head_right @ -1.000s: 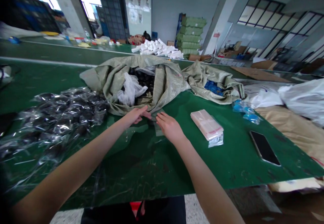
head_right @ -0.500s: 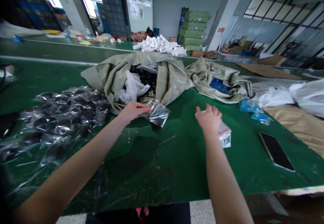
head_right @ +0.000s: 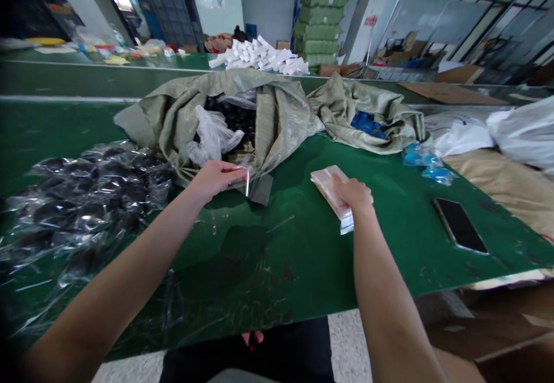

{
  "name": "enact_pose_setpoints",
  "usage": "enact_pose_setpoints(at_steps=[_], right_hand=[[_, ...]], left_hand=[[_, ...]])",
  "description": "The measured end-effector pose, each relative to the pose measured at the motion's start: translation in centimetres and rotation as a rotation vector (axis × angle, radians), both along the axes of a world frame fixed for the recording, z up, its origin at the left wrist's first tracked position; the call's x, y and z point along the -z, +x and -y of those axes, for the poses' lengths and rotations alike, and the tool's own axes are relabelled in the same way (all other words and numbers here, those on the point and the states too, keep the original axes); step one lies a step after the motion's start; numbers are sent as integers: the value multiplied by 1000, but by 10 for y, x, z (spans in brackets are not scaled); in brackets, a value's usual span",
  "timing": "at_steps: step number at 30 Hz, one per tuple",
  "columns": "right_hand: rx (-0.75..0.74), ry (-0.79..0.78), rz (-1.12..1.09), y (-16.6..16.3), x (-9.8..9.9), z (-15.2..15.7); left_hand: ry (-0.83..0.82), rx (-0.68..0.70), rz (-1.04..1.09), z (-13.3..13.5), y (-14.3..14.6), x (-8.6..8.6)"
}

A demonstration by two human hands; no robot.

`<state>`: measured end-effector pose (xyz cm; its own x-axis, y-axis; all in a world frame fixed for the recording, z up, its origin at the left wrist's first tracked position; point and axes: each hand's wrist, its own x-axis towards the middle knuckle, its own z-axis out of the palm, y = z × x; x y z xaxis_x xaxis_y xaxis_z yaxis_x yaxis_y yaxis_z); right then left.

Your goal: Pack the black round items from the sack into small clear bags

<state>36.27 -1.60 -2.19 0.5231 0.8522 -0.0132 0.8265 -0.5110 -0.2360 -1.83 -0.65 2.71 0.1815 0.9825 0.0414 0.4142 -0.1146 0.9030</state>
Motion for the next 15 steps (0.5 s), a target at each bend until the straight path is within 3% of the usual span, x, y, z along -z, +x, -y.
enact_pose_setpoints(at_steps=[4,8,10,12,13,15], right_hand=[[26,-64,-83,-29,-4,7],[31,26,-130,-46,-10,16],[62,200,-40,-53,-18,22],[-1,484,67,-68,-28,28],[-85,590,37,-80,-34,31],[-308,659,-207,-110,-45,33]], left_hand=[[3,24,22,4,9,0],[28,54,-6,9,12,1],[54,39,-16,11,11,0],[100,12,-28,13,11,-2],[133,1,-43,15,11,-4],[231,-16,-107,18,12,-7]])
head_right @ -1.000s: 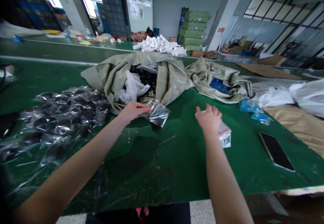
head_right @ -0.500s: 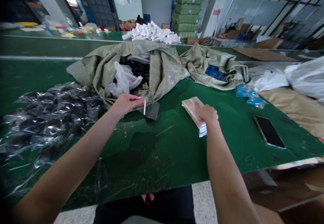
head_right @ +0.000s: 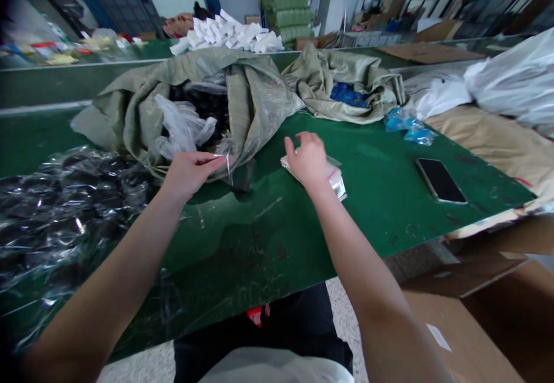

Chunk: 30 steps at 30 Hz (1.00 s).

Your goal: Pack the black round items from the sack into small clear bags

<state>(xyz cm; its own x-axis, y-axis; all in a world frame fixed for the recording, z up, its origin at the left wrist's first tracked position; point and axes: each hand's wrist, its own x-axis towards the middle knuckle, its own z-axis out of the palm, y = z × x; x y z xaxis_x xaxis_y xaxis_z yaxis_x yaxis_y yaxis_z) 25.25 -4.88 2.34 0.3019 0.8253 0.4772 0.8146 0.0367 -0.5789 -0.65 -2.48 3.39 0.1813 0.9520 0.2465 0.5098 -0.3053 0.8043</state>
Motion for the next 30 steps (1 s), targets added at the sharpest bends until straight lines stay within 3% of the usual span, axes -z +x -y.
enact_pose_setpoints(at_steps=[3,5,8,14,20,23,27,30], right_hand=[[-462,-195,-406,-53,-7,-5],[-597,-267,-617,-82,-4,-12],[-577,-250,-822,-102,2,-22],[-550,-294,-1113,-101,9,-20],[-529,-199,-977,-96,12,-6],[-566,-133,-890,-93,10,-4],[-554,-174,-833,-92,14,-7],[-508,-186,-728,-93,21,-10]], left_hand=[[238,2,-176,7,4,-3],[361,40,-321,13,7,-4],[396,87,-436,18,9,-5],[373,113,-355,18,9,-8],[463,-36,-322,13,8,-2],[451,-1,-298,12,7,-2],[406,112,-309,7,5,0],[401,63,-349,1,2,5]])
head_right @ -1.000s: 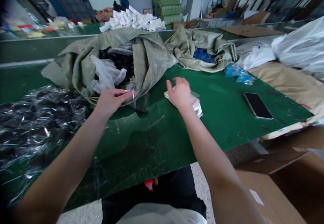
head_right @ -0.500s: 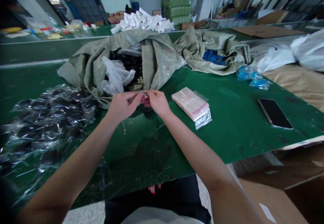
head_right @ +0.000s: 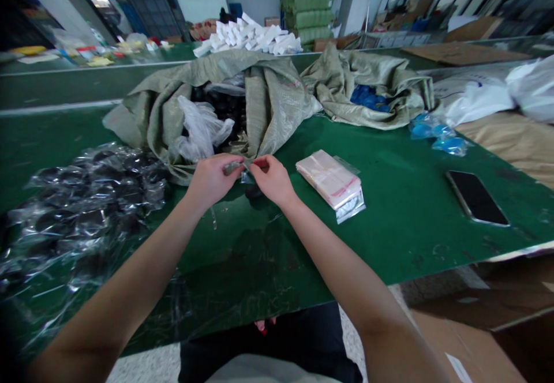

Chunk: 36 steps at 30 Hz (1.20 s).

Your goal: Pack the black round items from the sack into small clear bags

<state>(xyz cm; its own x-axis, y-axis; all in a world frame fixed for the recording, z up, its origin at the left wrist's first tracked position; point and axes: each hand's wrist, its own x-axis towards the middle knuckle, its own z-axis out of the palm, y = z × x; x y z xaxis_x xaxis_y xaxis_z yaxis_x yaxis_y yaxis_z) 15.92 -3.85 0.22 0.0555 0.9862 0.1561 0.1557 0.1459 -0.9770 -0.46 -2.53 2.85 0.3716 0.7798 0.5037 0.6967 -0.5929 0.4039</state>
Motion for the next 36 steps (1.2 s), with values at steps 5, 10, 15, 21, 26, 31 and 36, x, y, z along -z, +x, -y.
enact_pose_setpoints(at_steps=[5,10,15,21,26,31,36], right_hand=[[-58,71,70,-3,6,-3],[-7,200,125,-3,0,-11],[-36,85,-255,-2,-14,-5],[-168,-66,-300,8,-18,9],[-209,-4,-170,15,-15,9],[-103,-61,-228,9,-9,10],[-26,35,-259,0,-8,18]], left_hand=[[-19,18,-18,-8,-4,7],[-24,74,28,-6,-3,3],[-33,-154,322,-10,-9,-6],[-335,47,346,-14,-18,-16],[-375,170,173,-11,-23,-21],[-62,-168,218,0,-12,-20],[-132,-175,141,14,7,-16]])
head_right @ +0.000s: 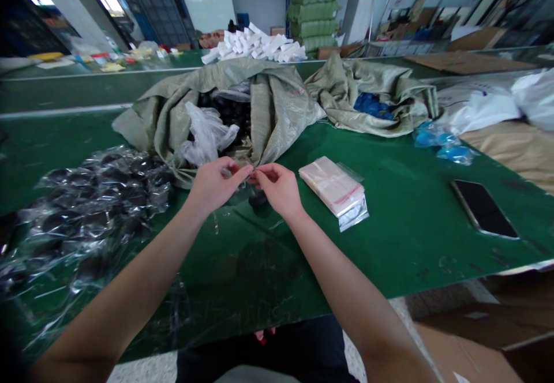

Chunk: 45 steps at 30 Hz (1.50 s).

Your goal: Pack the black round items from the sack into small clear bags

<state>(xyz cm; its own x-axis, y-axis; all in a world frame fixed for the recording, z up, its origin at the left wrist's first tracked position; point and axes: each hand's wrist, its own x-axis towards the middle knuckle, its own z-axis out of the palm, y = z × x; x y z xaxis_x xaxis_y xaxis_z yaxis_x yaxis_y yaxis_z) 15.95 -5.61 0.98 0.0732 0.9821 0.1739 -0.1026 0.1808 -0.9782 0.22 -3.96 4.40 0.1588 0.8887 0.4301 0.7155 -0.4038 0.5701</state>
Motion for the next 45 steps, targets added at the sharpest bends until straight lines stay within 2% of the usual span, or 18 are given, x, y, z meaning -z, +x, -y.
enact_pose_setpoints(at_steps=[3,11,22,27,30,32,35,41,45], right_hand=[[-24,68,8,-3,-2,5],[26,75,-3,-6,2,8],[139,108,93,-6,7,9],[228,260,302,-5,4,14],[190,391,425,-8,-2,19],[169,442,444,-9,-6,21],[167,432,432,-10,-9,23],[112,433,428,-8,-7,23],[76,434,372,-9,-7,24]], left_hand=[[-132,113,65,-2,2,4],[-251,273,215,-8,-3,5],[-144,200,278,-7,0,7],[-182,158,291,-3,1,4],[-244,190,358,0,2,-1],[-252,164,361,2,2,-3],[-226,121,311,2,2,-4],[-266,211,368,5,3,-5],[-251,183,343,4,3,-6]])
